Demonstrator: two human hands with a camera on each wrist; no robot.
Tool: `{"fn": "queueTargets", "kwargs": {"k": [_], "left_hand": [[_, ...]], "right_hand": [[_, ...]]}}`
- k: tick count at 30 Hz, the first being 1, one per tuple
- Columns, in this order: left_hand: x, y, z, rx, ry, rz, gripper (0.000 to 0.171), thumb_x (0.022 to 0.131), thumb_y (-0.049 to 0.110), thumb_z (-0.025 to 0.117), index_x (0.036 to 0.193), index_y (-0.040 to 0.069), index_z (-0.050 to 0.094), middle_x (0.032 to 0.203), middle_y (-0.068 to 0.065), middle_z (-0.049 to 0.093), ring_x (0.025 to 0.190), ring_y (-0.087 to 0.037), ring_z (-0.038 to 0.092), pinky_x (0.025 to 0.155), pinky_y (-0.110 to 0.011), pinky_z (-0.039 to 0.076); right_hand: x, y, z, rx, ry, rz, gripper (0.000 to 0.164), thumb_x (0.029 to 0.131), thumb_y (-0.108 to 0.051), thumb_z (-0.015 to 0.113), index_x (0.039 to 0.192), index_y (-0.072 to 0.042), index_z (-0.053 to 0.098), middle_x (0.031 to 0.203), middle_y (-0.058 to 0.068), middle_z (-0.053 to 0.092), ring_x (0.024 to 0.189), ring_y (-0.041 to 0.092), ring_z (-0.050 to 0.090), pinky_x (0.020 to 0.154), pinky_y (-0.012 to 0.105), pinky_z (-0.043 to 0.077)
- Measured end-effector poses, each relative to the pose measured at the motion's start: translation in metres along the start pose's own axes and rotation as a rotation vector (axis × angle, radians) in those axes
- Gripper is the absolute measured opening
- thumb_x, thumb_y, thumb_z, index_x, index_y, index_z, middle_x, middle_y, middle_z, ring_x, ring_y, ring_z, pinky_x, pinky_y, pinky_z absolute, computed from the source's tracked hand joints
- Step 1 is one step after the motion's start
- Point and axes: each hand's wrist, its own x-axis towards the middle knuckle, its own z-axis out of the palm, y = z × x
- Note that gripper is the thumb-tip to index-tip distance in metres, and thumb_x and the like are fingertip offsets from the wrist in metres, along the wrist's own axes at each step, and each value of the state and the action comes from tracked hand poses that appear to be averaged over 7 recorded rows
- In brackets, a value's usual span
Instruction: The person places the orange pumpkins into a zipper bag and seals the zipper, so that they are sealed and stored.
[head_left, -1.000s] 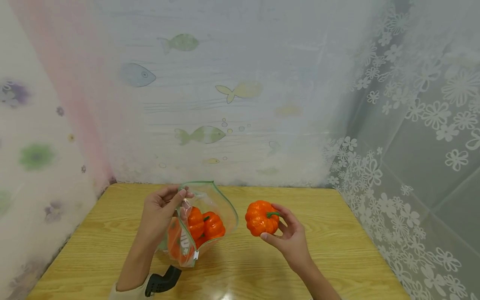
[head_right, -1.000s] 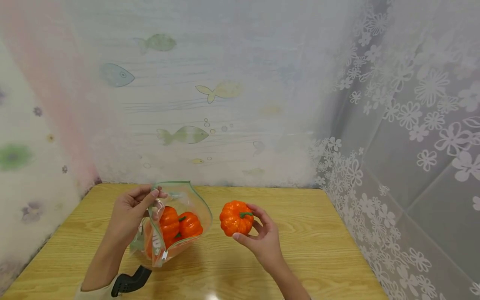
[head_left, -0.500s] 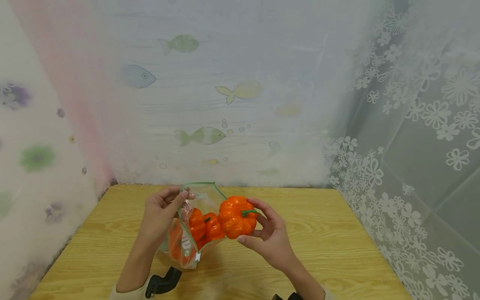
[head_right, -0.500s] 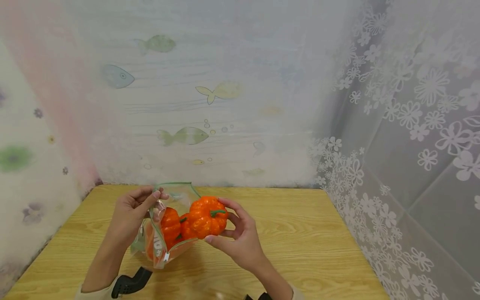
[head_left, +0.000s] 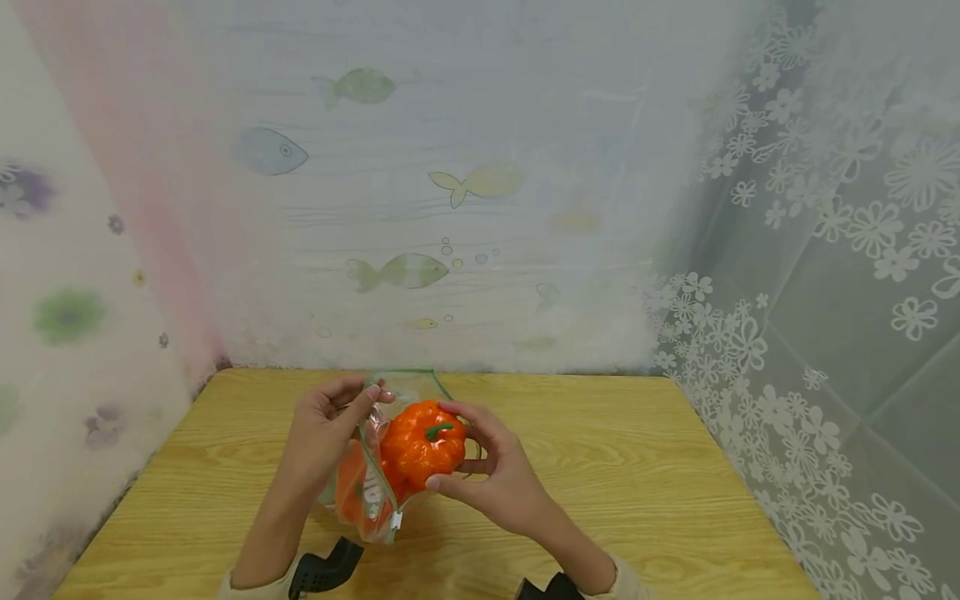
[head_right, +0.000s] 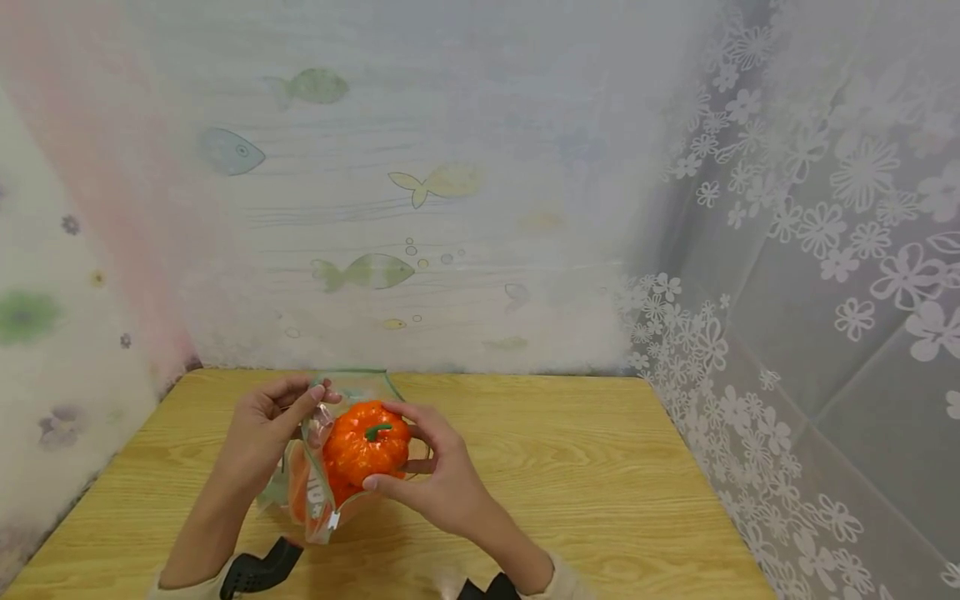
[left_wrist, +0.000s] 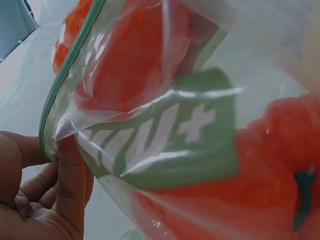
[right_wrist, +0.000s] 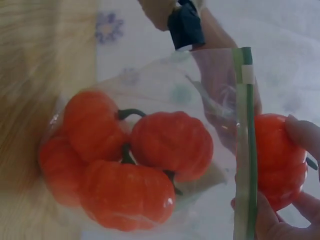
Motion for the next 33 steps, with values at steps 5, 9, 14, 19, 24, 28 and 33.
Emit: {"fn": "queueTargets", "kwargs": {"k": [5,9,14,19,24,28,33], "left_hand": [[0.0,0.001,0.0,0.008,-0.009,0.003,0.031,0.104,0.016,0.06,0.119,-0.011,0.063,0.096,0.003,0.076,0.058,-0.009,0.059,0.052,-0.022,0.055],[0.0,0.005,0.003,0.026,-0.017,0.012,0.034,0.105,0.014,0.06,0.122,-0.016,0.06,0.094,0.004,0.076,0.058,-0.01,0.06,0.053,-0.023,0.056],[0.002,0.008,0.007,0.045,-0.022,-0.01,0.033,0.105,0.015,0.059,0.121,-0.014,0.062,0.095,0.004,0.075,0.056,-0.011,0.059,0.055,-0.025,0.057],[0.003,0.01,0.008,0.106,-0.011,-0.038,0.033,0.105,0.019,0.061,0.122,-0.008,0.064,0.096,0.006,0.075,0.065,-0.009,0.061,0.061,-0.024,0.057],[0.005,0.011,0.01,0.151,-0.013,-0.031,0.031,0.104,0.021,0.062,0.12,-0.006,0.066,0.096,0.007,0.075,0.071,-0.009,0.06,0.063,-0.024,0.057],[0.005,0.012,0.011,0.15,-0.009,-0.033,0.028,0.104,0.019,0.061,0.119,-0.004,0.067,0.096,0.006,0.075,0.072,-0.01,0.061,0.063,-0.024,0.057],[0.005,0.016,0.014,0.159,0.001,-0.037,0.03,0.104,0.02,0.062,0.119,-0.006,0.067,0.096,0.007,0.075,0.074,-0.011,0.062,0.065,-0.023,0.057]], "right_hand": [[0.003,0.0,0.004,-0.067,-0.033,0.067,0.068,0.089,-0.013,0.081,0.148,-0.032,0.051,0.144,0.0,0.05,0.126,0.027,0.058,0.086,0.034,0.062],[0.005,-0.001,0.007,-0.105,-0.034,0.092,0.069,0.088,-0.015,0.082,0.147,-0.034,0.052,0.142,-0.004,0.051,0.125,0.024,0.058,0.085,0.032,0.062],[0.008,-0.002,0.008,-0.156,-0.03,0.097,0.068,0.088,-0.018,0.083,0.147,-0.034,0.052,0.14,-0.004,0.052,0.123,0.023,0.059,0.084,0.031,0.062],[0.011,0.001,0.01,-0.205,-0.026,0.11,0.068,0.087,-0.018,0.083,0.147,-0.031,0.053,0.14,-0.001,0.052,0.121,0.022,0.061,0.081,0.029,0.062],[0.013,0.003,0.011,-0.24,-0.01,0.123,0.068,0.088,-0.019,0.083,0.148,-0.026,0.052,0.14,0.005,0.052,0.121,0.026,0.061,0.08,0.029,0.063],[0.015,0.003,0.013,-0.286,0.004,0.139,0.066,0.09,-0.021,0.081,0.149,-0.024,0.051,0.14,0.007,0.05,0.122,0.029,0.06,0.08,0.031,0.063],[0.018,-0.003,0.014,-0.352,-0.003,0.16,0.066,0.091,-0.022,0.08,0.15,-0.023,0.05,0.14,0.01,0.048,0.121,0.03,0.06,0.079,0.03,0.063]]}}
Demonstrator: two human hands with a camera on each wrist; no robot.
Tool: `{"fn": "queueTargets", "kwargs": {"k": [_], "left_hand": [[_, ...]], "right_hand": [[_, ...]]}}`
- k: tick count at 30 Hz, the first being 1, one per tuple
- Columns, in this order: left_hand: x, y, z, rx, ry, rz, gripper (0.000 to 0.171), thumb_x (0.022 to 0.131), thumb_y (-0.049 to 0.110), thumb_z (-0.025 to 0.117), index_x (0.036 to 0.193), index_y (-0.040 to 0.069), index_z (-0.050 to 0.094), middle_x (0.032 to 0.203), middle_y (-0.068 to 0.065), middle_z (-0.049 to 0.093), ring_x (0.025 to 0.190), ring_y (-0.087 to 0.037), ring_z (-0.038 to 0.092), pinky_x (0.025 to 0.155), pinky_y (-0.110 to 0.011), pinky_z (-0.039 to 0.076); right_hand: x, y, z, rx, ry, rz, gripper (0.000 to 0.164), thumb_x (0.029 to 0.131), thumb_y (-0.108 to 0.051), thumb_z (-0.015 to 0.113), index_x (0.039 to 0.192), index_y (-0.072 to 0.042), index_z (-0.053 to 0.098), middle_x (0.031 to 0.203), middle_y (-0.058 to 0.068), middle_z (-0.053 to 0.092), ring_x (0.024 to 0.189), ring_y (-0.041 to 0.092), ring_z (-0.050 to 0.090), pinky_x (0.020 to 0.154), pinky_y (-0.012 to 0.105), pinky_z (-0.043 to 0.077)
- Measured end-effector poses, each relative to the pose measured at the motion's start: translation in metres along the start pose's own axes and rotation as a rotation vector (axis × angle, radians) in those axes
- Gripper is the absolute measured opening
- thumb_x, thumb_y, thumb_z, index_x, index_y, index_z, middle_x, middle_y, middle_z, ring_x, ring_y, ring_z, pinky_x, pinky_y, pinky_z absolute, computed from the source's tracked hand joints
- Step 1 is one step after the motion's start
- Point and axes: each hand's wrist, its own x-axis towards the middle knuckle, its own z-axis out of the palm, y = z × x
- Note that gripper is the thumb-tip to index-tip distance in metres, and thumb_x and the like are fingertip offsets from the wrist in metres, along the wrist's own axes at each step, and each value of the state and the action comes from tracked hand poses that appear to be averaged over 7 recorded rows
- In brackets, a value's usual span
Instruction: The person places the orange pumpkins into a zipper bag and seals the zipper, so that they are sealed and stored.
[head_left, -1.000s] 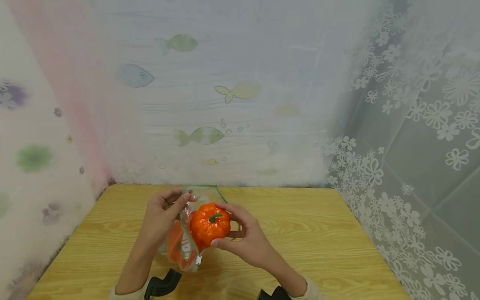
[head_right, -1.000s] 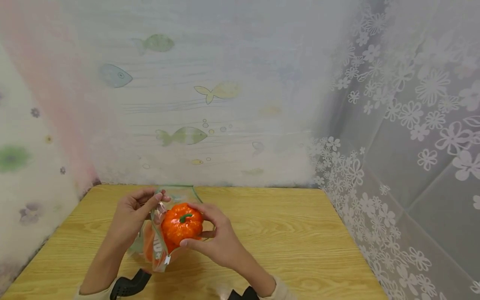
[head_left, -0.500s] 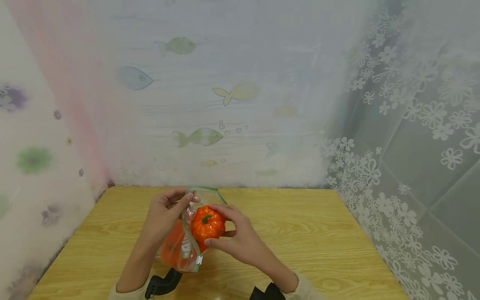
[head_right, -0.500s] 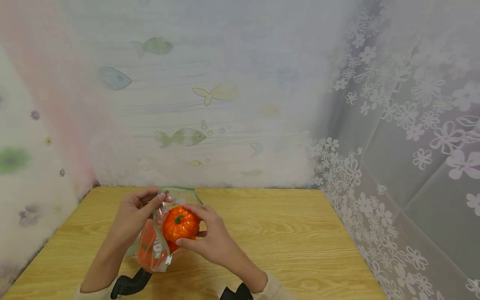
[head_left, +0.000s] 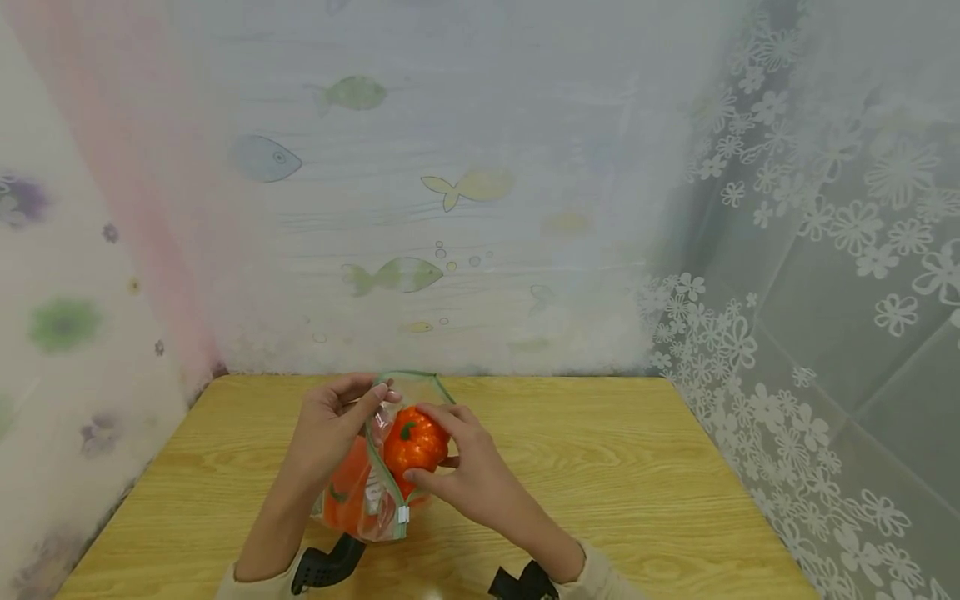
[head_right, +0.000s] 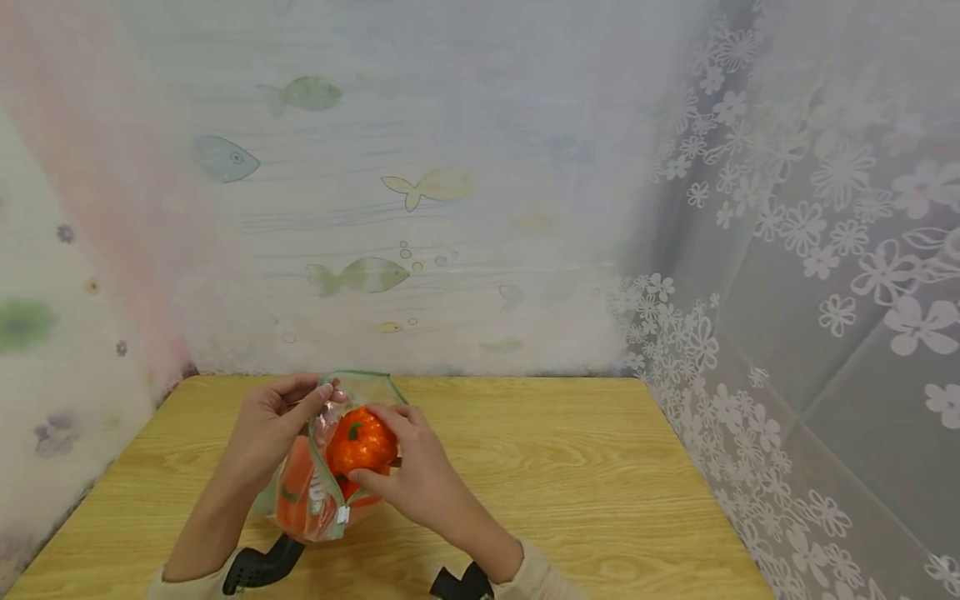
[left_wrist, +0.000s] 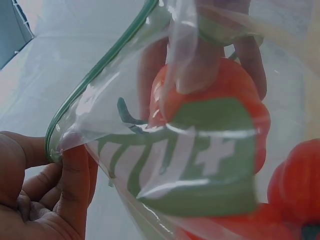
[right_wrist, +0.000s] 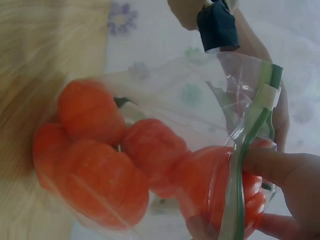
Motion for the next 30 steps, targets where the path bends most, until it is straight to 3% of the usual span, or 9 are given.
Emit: {"fn": "queueTargets", "kwargs": {"k": [3,7,11,15,22,30], "left_hand": [[-0.001,0.001,0.0,-0.016,0.005,0.004,0.03,0.104,0.018,0.061,0.119,-0.008,0.066,0.096,0.006,0.075,0.07,-0.011,0.061,0.064,-0.023,0.057],[-0.003,0.001,0.001,-0.026,0.01,0.01,0.03,0.104,0.017,0.06,0.119,-0.008,0.066,0.095,0.006,0.075,0.063,-0.011,0.06,0.063,-0.024,0.058],[-0.005,0.002,0.003,-0.009,0.015,0.014,0.031,0.104,0.018,0.061,0.12,-0.008,0.066,0.096,0.008,0.075,0.073,-0.011,0.064,0.065,-0.023,0.058],[-0.007,0.003,0.005,-0.004,0.02,0.009,0.031,0.104,0.016,0.06,0.122,-0.009,0.065,0.096,0.008,0.075,0.081,-0.01,0.065,0.066,-0.022,0.058],[-0.008,0.002,0.003,-0.041,0.014,0.002,0.033,0.105,0.018,0.059,0.123,-0.01,0.063,0.095,0.008,0.074,0.058,-0.012,0.06,0.059,-0.026,0.059],[-0.011,0.002,0.001,-0.095,0.007,0.005,0.035,0.105,0.019,0.06,0.122,-0.012,0.061,0.096,0.006,0.074,0.053,-0.014,0.059,0.052,-0.032,0.059]], "right_hand": [[0.001,-0.003,-0.002,-0.033,-0.041,0.013,0.067,0.091,-0.024,0.08,0.151,-0.022,0.049,0.14,0.01,0.048,0.119,0.027,0.06,0.08,0.026,0.062],[0.001,-0.002,-0.006,-0.034,-0.156,0.028,0.066,0.092,-0.026,0.079,0.151,-0.017,0.05,0.139,0.007,0.049,0.117,0.018,0.06,0.085,0.022,0.059],[0.002,0.0,-0.006,-0.004,-0.214,0.027,0.064,0.093,-0.025,0.077,0.15,-0.012,0.051,0.139,0.005,0.05,0.117,0.013,0.059,0.088,0.022,0.058],[0.001,-0.001,-0.005,0.01,-0.188,0.023,0.067,0.093,-0.025,0.078,0.151,-0.009,0.048,0.141,0.006,0.048,0.123,0.021,0.056,0.09,0.025,0.059],[-0.006,-0.003,-0.01,-0.057,-0.124,-0.005,0.062,0.094,-0.034,0.075,0.15,-0.022,0.05,0.149,0.002,0.047,0.135,0.026,0.049,0.097,0.03,0.056],[-0.016,-0.004,-0.024,0.094,0.017,-0.134,0.048,0.096,-0.018,0.074,0.141,-0.015,0.059,0.141,0.003,0.055,0.125,0.031,0.054,0.097,0.04,0.058]]}}
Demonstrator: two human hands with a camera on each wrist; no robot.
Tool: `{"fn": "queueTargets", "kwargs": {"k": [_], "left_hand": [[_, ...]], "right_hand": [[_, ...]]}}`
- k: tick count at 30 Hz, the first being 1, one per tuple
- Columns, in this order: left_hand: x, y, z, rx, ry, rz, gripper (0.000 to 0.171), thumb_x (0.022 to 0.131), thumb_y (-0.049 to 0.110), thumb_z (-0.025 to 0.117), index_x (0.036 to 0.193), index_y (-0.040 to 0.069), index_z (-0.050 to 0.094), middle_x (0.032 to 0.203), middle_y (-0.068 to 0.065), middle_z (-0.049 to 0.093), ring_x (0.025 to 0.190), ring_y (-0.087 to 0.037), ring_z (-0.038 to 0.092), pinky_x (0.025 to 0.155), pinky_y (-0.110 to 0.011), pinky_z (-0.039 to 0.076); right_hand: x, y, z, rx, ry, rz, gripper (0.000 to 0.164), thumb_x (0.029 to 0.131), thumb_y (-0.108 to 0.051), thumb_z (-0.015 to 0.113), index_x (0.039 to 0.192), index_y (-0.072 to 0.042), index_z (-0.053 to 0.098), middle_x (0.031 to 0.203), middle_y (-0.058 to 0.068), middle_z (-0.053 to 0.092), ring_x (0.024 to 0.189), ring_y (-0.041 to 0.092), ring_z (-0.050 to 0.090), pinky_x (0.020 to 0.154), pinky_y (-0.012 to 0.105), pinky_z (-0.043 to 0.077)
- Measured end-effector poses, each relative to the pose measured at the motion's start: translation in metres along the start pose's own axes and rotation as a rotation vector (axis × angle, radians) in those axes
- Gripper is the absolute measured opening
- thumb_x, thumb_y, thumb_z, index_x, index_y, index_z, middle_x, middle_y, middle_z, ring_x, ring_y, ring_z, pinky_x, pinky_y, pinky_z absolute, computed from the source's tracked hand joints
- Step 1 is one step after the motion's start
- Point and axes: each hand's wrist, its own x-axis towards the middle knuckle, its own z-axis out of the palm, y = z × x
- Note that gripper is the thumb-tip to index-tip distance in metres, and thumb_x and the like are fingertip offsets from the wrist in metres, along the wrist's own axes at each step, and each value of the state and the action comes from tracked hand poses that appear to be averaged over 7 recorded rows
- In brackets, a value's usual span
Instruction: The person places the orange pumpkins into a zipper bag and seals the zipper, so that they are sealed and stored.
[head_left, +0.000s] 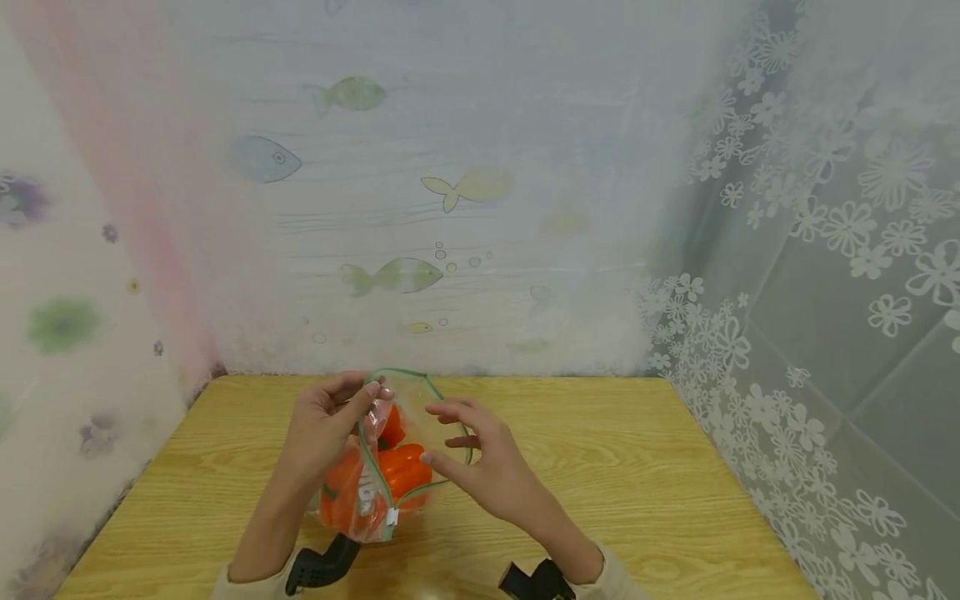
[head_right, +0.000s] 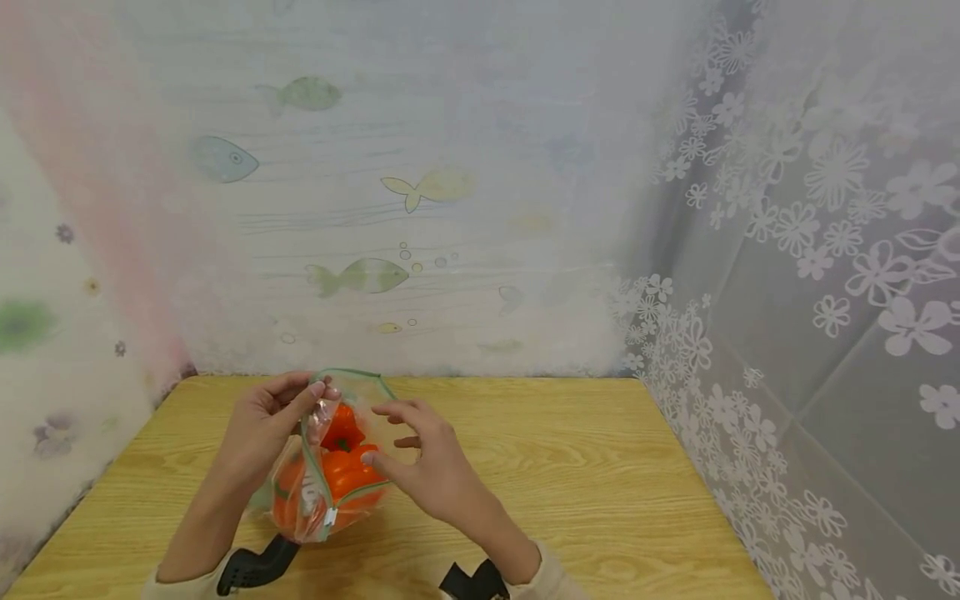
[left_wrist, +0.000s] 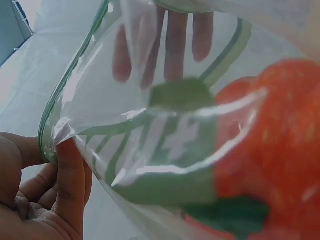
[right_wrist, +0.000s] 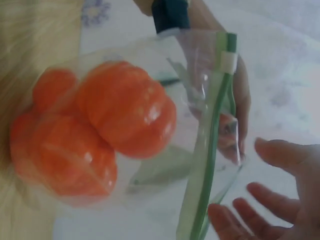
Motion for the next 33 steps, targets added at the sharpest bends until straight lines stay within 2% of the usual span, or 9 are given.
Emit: {"fn": "queueTargets", "kwargs": {"k": [2,7,11,13,17,20,22,27,33], "left_hand": [[0.0,-0.001,-0.001,-0.014,-0.005,0.0,0.036,0.104,0.019,0.061,0.123,-0.012,0.061,0.097,0.005,0.074,0.053,-0.014,0.059,0.052,-0.034,0.06],[-0.001,-0.002,-0.005,-0.042,-0.017,0.007,0.035,0.104,0.019,0.061,0.123,-0.011,0.061,0.098,0.003,0.074,0.056,-0.013,0.06,0.053,-0.039,0.061],[-0.001,-0.004,-0.006,-0.041,-0.023,0.019,0.035,0.104,0.018,0.061,0.122,-0.012,0.062,0.097,0.003,0.075,0.06,-0.011,0.061,0.053,-0.038,0.061],[-0.002,-0.005,-0.006,-0.043,-0.03,0.028,0.036,0.104,0.017,0.061,0.123,-0.015,0.061,0.097,0.003,0.075,0.061,-0.011,0.061,0.052,-0.037,0.061],[-0.003,-0.007,-0.005,-0.041,-0.046,0.044,0.032,0.104,0.016,0.061,0.119,-0.012,0.064,0.096,0.003,0.075,0.062,-0.011,0.062,0.051,-0.034,0.06],[-0.004,-0.008,-0.004,-0.042,-0.061,0.048,0.031,0.104,0.016,0.061,0.118,-0.011,0.064,0.097,0.002,0.076,0.061,-0.011,0.061,0.05,-0.033,0.059],[-0.004,-0.009,-0.004,-0.047,-0.073,0.046,0.032,0.104,0.016,0.061,0.12,-0.012,0.063,0.097,0.001,0.076,0.06,-0.012,0.061,0.05,-0.033,0.059],[-0.003,-0.011,-0.001,-0.041,-0.092,0.036,0.037,0.105,0.017,0.059,0.123,-0.015,0.06,0.097,0.002,0.075,0.063,-0.011,0.061,0.05,-0.032,0.058],[-0.003,-0.011,0.001,-0.016,-0.091,0.026,0.038,0.105,0.019,0.059,0.122,-0.015,0.061,0.096,0.003,0.075,0.063,-0.011,0.061,0.05,-0.031,0.058]], "right_hand": [[-0.001,0.003,-0.004,0.045,0.046,-0.039,0.043,0.096,-0.014,0.073,0.138,-0.012,0.06,0.138,0.007,0.057,0.122,0.031,0.056,0.096,0.041,0.059],[0.0,0.02,-0.015,0.091,0.155,-0.146,0.032,0.098,-0.006,0.067,0.13,-0.003,0.064,0.13,0.016,0.062,0.114,0.033,0.061,0.094,0.034,0.059],[0.006,0.04,-0.022,0.092,0.182,-0.198,0.028,0.1,-0.004,0.064,0.128,-0.001,0.064,0.128,0.019,0.063,0.112,0.027,0.063,0.094,0.033,0.059],[0.01,0.051,-0.025,0.105,0.158,-0.209,0.029,0.101,-0.004,0.062,0.13,0.001,0.062,0.13,0.021,0.062,0.114,0.027,0.063,0.095,0.032,0.058],[0.019,0.071,-0.029,0.161,0.074,-0.217,0.036,0.102,-0.004,0.06,0.136,0.005,0.057,0.135,0.024,0.058,0.118,0.035,0.06,0.098,0.03,0.057],[0.025,0.08,-0.031,0.176,0.022,-0.203,0.04,0.102,-0.006,0.061,0.14,0.005,0.054,0.138,0.024,0.056,0.121,0.031,0.059,0.1,0.031,0.055],[0.029,0.085,-0.031,0.171,-0.001,-0.189,0.042,0.102,-0.007,0.061,0.142,0.004,0.053,0.14,0.023,0.056,0.123,0.03,0.058,0.102,0.033,0.055],[0.042,0.09,-0.032,0.156,-0.05,-0.154,0.045,0.103,-0.009,0.06,0.147,0.0,0.051,0.146,0.02,0.053,0.129,0.037,0.054,0.108,0.035,0.05],[0.057,0.093,-0.029,0.145,-0.129,-0.152,0.042,0.107,-0.008,0.053,0.148,-0.002,0.051,0.149,0.019,0.052,0.135,0.038,0.05,0.112,0.039,0.047]]}}
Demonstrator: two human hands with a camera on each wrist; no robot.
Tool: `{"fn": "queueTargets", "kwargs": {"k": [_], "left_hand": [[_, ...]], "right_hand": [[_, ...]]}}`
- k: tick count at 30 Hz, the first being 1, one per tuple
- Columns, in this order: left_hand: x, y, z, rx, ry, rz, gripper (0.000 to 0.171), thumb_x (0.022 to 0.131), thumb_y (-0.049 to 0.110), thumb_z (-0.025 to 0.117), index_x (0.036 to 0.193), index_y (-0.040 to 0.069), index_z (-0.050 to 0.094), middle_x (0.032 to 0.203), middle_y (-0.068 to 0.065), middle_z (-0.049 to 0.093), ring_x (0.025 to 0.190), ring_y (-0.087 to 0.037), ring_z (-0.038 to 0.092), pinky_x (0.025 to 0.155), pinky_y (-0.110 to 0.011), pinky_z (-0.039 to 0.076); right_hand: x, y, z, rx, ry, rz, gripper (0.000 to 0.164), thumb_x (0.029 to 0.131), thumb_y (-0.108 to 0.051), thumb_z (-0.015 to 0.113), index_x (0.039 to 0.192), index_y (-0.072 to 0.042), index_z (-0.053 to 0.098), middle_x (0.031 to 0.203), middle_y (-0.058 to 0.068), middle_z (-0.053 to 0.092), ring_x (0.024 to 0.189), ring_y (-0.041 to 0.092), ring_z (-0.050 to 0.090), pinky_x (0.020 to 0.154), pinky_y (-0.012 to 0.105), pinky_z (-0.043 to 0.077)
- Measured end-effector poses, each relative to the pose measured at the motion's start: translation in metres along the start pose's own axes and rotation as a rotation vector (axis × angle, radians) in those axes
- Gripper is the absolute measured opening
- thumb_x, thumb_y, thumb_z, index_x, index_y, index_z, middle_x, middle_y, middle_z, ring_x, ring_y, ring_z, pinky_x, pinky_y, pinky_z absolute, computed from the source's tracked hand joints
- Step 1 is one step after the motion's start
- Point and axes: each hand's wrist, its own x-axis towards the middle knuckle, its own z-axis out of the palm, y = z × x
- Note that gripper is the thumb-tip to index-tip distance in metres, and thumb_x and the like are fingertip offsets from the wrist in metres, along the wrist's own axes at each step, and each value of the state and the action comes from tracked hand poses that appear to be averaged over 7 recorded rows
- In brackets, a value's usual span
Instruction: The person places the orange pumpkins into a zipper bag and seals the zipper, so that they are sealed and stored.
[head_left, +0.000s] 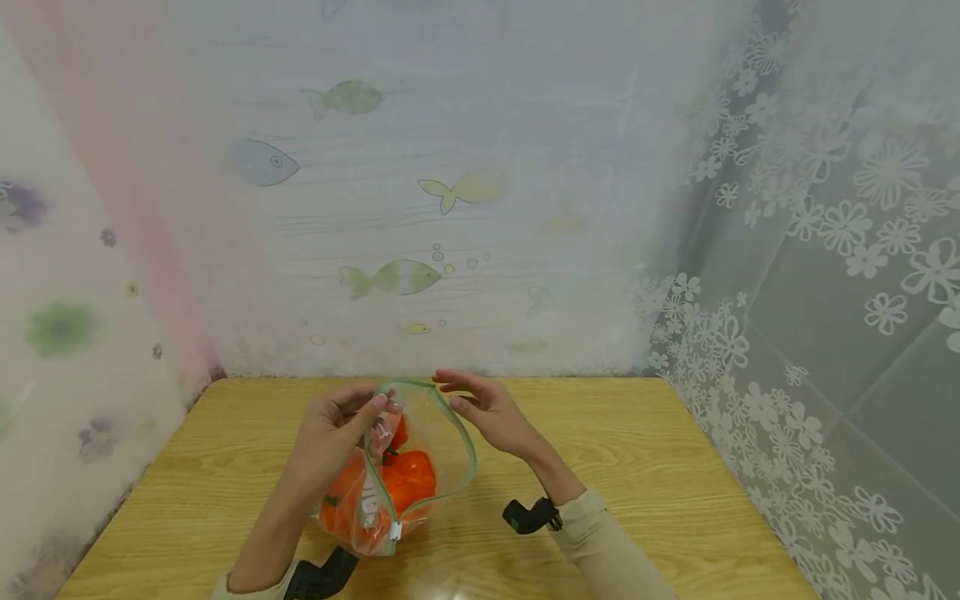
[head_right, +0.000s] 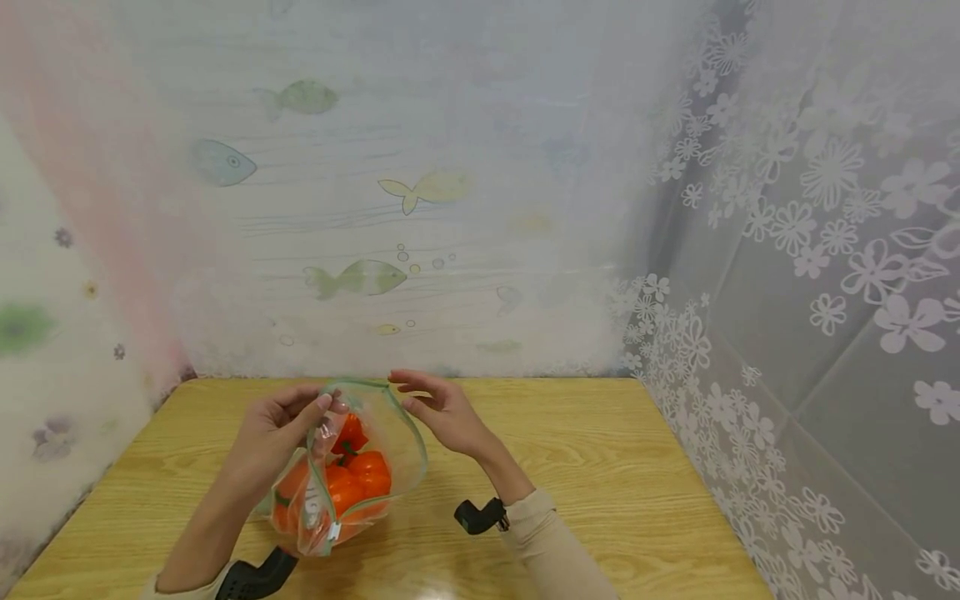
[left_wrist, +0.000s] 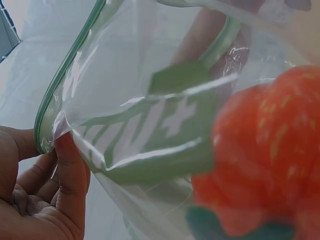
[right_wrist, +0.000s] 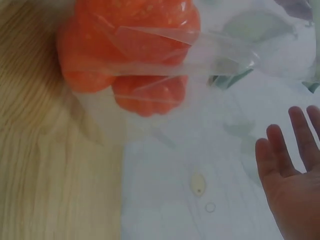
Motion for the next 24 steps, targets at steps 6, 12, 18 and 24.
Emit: {"fn": "queueTargets", "kwargs": {"k": [6,12,18,24], "left_hand": [[0.0,-0.001,0.001,-0.001,-0.009,-0.015,0.037,0.105,0.021,0.06,0.122,-0.011,0.063,0.097,0.003,0.074,0.062,-0.012,0.06,0.051,-0.032,0.058],[0.001,-0.002,0.001,-0.014,-0.021,0.001,0.033,0.106,0.019,0.058,0.12,-0.01,0.063,0.097,0.003,0.074,0.056,-0.013,0.059,0.05,-0.032,0.057],[0.001,0.0,0.001,-0.001,-0.015,-0.02,0.034,0.106,0.021,0.058,0.121,-0.01,0.063,0.097,0.004,0.073,0.054,-0.013,0.058,0.051,-0.033,0.058],[0.003,-0.001,0.001,-0.006,-0.031,-0.008,0.031,0.106,0.018,0.058,0.119,-0.009,0.064,0.096,0.003,0.072,0.053,-0.014,0.058,0.051,-0.036,0.059]], "right_hand": [[0.005,-0.001,0.004,0.046,-0.063,0.014,0.04,0.108,-0.008,0.049,0.147,-0.001,0.051,0.15,0.019,0.052,0.139,0.029,0.049,0.114,0.036,0.045],[0.003,-0.004,0.009,0.139,-0.101,0.015,0.041,0.108,-0.009,0.05,0.146,0.004,0.05,0.148,0.021,0.053,0.134,0.02,0.054,0.109,0.031,0.049],[-0.001,0.002,0.015,0.225,-0.112,-0.078,0.045,0.106,-0.013,0.056,0.142,0.012,0.049,0.136,0.006,0.063,0.124,0.011,0.061,0.108,0.033,0.051],[-0.002,0.005,0.026,0.292,-0.082,-0.163,0.048,0.102,-0.015,0.063,0.132,0.02,0.051,0.123,-0.007,0.068,0.116,0.01,0.064,0.098,0.027,0.055]]}}
